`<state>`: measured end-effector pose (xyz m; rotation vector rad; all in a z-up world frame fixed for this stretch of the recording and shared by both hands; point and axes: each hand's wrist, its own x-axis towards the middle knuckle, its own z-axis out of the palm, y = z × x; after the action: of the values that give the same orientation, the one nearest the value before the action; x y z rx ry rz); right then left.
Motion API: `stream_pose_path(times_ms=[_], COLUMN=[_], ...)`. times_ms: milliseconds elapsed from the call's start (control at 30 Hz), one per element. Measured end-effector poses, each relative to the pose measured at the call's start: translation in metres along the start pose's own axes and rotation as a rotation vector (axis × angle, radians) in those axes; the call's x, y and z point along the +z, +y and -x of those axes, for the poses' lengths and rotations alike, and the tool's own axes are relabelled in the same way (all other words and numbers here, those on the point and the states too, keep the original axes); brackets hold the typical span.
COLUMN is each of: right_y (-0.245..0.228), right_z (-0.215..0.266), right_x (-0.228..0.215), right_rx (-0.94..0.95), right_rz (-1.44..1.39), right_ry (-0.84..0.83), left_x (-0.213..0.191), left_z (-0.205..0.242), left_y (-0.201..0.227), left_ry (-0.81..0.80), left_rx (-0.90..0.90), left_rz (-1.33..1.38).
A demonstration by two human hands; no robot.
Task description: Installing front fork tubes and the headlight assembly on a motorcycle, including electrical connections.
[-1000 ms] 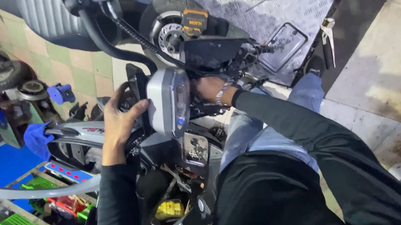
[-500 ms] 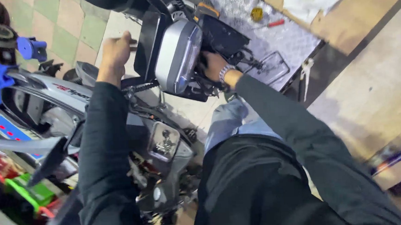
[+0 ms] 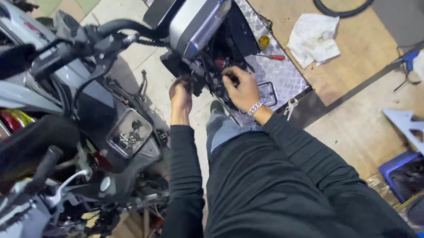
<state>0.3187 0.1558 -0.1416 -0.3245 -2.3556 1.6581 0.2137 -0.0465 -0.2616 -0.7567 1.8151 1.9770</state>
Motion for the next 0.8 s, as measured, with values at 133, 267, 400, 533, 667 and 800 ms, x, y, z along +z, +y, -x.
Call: stream_pose_path(times_ms=[133, 267, 400, 533, 667, 800], right_y=[-0.035, -0.106, -0.158, -0.197, -0.202, -0.195], right_z=[0.017, 0.0, -0.028, -0.052, -0.055, -0.013], right_x=[0.018, 0.069, 0.166, 0.223, 0.232, 0.157], right_rx=[-0.264, -0.708, -0.918, -0.796, -0.655, -0.832], right_rz=[0.082, 0.144, 0.337, 1.014, 0.973, 0.744], right_ry=[0.021, -0.227, -0.287, -0.576, -0.539, -0.344], left_x=[0.027, 0.048, 0.042, 0.031, 0.038, 0.053], left_z=[0.021, 0.048, 0.048, 0.059, 0.048, 0.051], left_y=[0.029, 0.056, 0.059, 0.056, 0.033, 0.007], left_ry=[0.073, 0.349, 0.515, 0.718, 0.867, 0.974], left_rx=[0.255, 0.584, 0.7, 0.798, 0.851, 0.886], left_rz=[0.309, 0.598, 0.401, 0.092, -0.251, -0.593])
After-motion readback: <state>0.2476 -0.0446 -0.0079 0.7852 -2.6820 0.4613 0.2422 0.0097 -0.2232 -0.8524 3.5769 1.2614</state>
